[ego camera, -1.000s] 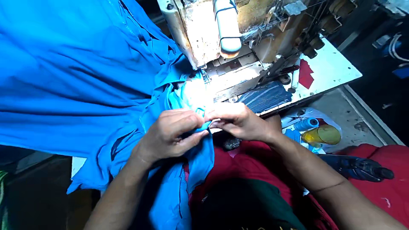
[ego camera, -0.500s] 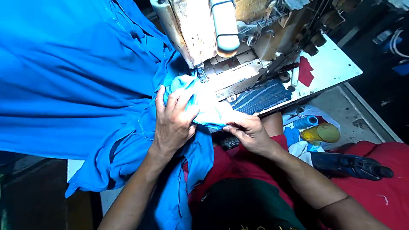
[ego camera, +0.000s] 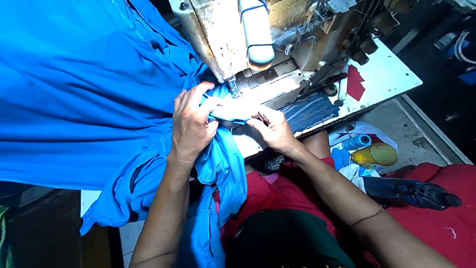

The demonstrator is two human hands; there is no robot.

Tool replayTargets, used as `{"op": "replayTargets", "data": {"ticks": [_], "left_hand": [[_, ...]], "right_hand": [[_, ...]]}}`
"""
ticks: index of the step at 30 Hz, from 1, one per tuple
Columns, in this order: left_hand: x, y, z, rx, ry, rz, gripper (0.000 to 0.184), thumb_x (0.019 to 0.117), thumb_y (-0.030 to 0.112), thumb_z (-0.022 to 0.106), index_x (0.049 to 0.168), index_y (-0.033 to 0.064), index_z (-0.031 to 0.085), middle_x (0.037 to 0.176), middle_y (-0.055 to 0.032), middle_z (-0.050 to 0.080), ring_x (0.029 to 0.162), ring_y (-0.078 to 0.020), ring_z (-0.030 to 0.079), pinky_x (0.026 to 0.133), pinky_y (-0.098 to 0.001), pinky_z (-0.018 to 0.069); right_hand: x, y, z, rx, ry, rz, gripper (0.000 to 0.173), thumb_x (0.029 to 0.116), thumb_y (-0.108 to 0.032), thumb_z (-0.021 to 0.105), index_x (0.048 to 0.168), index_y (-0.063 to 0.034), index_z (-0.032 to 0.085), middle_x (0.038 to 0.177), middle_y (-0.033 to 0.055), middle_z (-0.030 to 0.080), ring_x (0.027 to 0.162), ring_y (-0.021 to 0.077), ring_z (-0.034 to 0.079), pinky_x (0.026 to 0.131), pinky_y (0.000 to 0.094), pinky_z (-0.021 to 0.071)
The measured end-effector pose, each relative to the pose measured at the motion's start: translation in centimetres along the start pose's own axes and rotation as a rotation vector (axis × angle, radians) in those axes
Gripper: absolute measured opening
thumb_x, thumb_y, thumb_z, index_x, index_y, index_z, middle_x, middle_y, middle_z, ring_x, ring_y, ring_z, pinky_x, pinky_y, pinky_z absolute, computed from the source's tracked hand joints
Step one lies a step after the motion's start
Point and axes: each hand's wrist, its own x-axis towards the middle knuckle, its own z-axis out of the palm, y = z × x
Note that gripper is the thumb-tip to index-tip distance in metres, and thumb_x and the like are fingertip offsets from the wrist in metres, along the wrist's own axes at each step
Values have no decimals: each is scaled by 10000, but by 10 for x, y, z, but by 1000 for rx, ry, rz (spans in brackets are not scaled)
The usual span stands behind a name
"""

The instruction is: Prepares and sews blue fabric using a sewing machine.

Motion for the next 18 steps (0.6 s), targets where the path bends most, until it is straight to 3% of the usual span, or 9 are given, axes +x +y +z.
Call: {"op": "replayTargets", "data": {"ticks": [5,10,18], "left_hand": [[-10,2,1,-43,23,-7,286,859,123,674,1133,102,755,1515,-115,517,1345,-344,508,1071,-548,415],[-17,4,9,-80,54,-39,324,837,114,646,1141,116,760,1535,-102,502,1410,-325,462,1150,-567,354],[-23,11,24,-112,161,-54,337,853,159,618,1157,125,759,1530,-103,510,1442,-310,437,1198,-579,304]], "right_hand": [[6,2,3,52,10,-14,89,985,-32,639,1068,-34,671,872,60,660,669,105,596,575,250,527],[17,10,12,76,76,-56,143,962,17,643,1092,-18,694,987,71,709,817,100,666,716,247,576],[19,11,15,76,114,-75,157,956,31,641,1090,-18,708,1004,69,726,827,93,671,728,243,572]]}}
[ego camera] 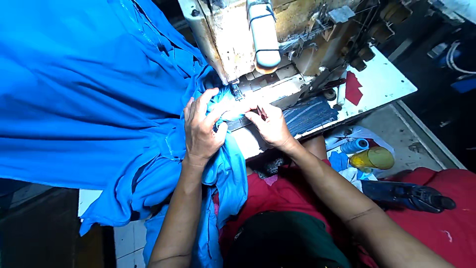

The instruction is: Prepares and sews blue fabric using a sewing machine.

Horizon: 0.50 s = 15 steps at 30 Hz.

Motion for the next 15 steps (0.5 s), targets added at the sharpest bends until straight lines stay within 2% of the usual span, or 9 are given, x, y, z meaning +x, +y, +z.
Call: {"op": "replayTargets", "data": {"ticks": [3,5,9,15], "left_hand": [[-2,3,4,-54,41,21,286,860,146,633,1109,122,772,1501,-121,539,1431,-323,450,1205,-583,298],[-3,4,6,-80,59,41,239,866,142,656,1068,133,785,1474,-125,562,1411,-325,469,1186,-577,323],[-8,5,9,-83,55,86,197,888,184,694,1050,173,805,1429,-126,598,1385,-323,493,1172,-566,337],[-11,6,11,-59,41,81,189,892,195,684,1035,175,805,1420,-119,602,1378,-316,493,1157,-532,359]], "right_hand": [[-5,-3,-5,-17,-42,-27,195,955,33,652,1136,-18,700,1061,79,713,871,108,672,755,251,579],[-6,-6,-7,-38,-88,-61,224,948,33,664,1161,-15,711,1112,88,705,948,121,687,831,272,598],[-7,2,-5,-32,-109,-154,152,922,55,675,1060,16,727,1060,111,697,922,129,675,827,272,592],[-7,9,-8,27,-118,-180,140,920,79,667,1042,41,724,1037,120,707,906,133,683,819,279,600]]}}
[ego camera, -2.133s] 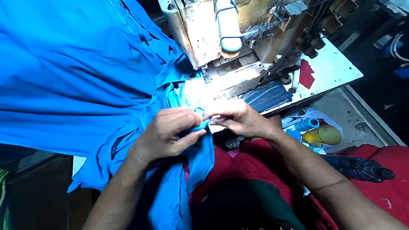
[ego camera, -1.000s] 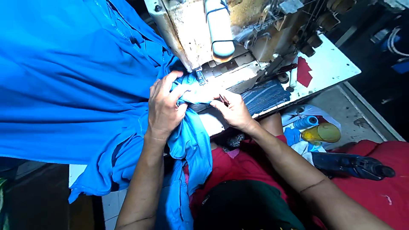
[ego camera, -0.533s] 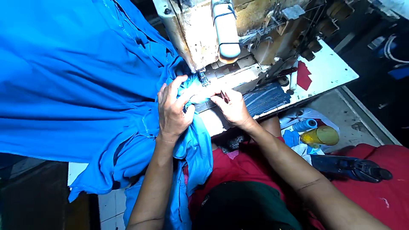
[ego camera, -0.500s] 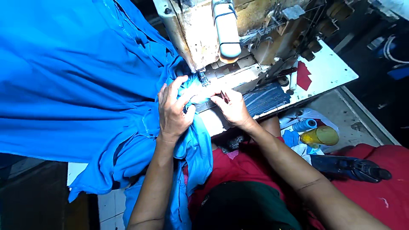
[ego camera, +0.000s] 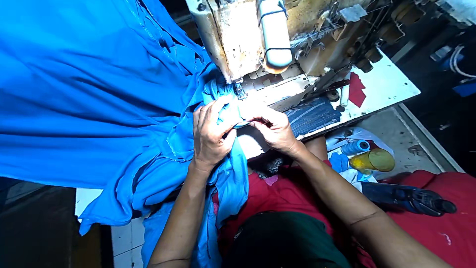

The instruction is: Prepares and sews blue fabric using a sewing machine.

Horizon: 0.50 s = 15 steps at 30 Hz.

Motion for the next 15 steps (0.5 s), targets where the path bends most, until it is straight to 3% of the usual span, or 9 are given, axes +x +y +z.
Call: {"op": "replayTargets", "data": {"ticks": [4,6,11,15], "left_hand": [[4,3,-5,54,-27,-78,250,882,236,704,1107,163,784,1492,-114,543,1394,-312,472,1132,-516,389],[8,5,-12,96,-65,-143,318,876,297,708,1166,177,755,1560,-113,460,1445,-319,409,1143,-518,381],[10,5,-13,41,-63,-162,264,849,175,651,1080,120,767,1536,-117,483,1425,-302,436,1148,-466,404],[10,2,-11,25,-49,-170,254,848,172,657,1072,136,771,1518,-112,500,1421,-294,441,1148,-463,405]], "right_hand": [[0,-2,-6,-36,13,25,140,936,66,643,1059,40,704,1002,106,702,839,106,670,753,252,591],[-1,-3,-9,-69,28,48,120,949,48,642,1057,33,690,956,92,690,784,90,649,703,232,576],[0,-3,-11,-62,-17,85,131,959,45,630,1073,22,689,992,88,694,829,100,663,747,247,589],[0,-4,-10,-69,-5,94,125,959,36,637,1073,19,685,954,79,687,775,85,643,695,228,572]]}}
